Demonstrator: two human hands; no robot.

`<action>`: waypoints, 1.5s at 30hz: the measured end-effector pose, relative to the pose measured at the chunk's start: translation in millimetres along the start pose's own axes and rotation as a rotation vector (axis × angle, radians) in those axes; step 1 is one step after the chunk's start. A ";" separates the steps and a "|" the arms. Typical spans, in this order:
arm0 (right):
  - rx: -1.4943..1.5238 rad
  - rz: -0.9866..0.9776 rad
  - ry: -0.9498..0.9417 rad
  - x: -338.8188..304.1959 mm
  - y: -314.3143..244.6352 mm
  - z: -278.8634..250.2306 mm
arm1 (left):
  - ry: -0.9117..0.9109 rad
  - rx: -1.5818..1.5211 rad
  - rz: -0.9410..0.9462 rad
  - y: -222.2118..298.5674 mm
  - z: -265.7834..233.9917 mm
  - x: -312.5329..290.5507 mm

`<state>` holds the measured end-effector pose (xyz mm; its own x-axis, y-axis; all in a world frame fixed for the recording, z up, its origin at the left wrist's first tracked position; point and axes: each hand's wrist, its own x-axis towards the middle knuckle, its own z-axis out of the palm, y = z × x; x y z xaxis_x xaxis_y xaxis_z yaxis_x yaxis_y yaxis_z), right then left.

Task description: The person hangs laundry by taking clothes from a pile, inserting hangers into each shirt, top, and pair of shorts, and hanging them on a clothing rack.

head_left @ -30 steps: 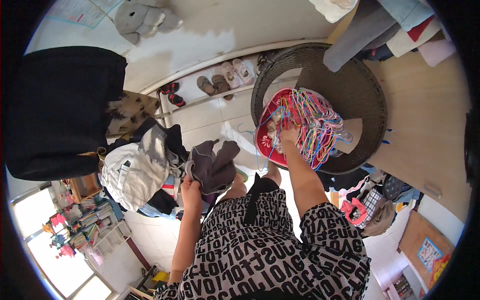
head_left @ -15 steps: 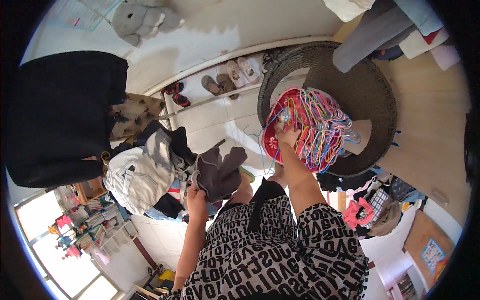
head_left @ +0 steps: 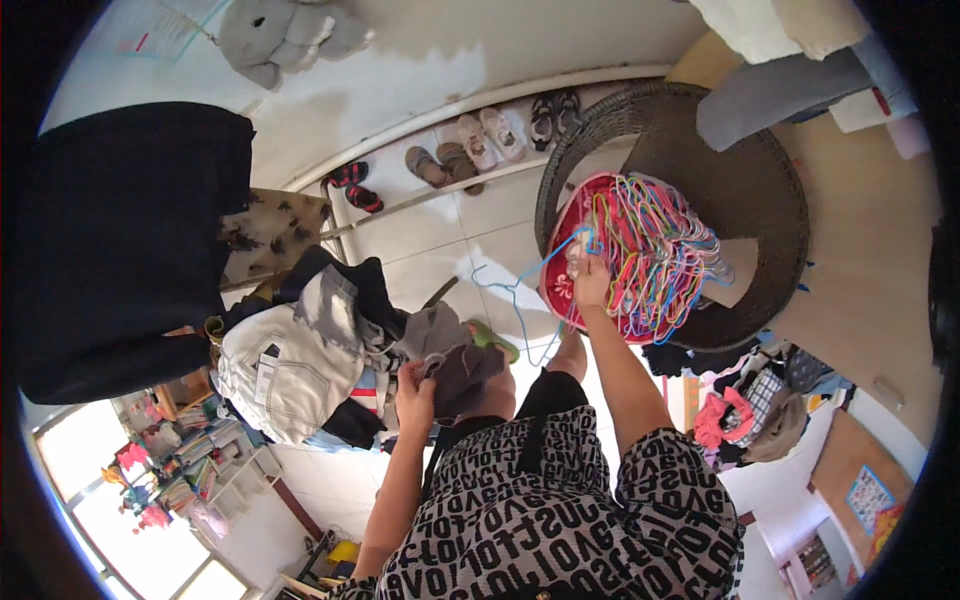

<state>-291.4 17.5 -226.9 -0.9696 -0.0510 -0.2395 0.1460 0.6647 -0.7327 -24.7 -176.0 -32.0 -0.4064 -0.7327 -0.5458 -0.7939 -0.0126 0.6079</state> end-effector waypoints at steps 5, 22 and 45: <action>0.250 -0.028 -0.080 -27.2 -32.6 -57.7 | -0.339 0.514 0.179 -1.8 45.1 38.6; 0.495 -0.138 0.101 1.6 -37.0 -79.7 | -0.529 -0.273 0.397 89.2 124.1 -2.2; 0.295 -0.032 0.112 7.5 -78.9 -93.3 | -0.203 -0.327 0.341 137.5 117.9 -23.6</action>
<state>-328.6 34.2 -111.4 -0.9878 0.0253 -0.1540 0.1503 0.4186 -0.8956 -177.5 -80.2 -3.5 -0.7230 -0.5857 -0.3662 -0.4309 -0.0320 0.9018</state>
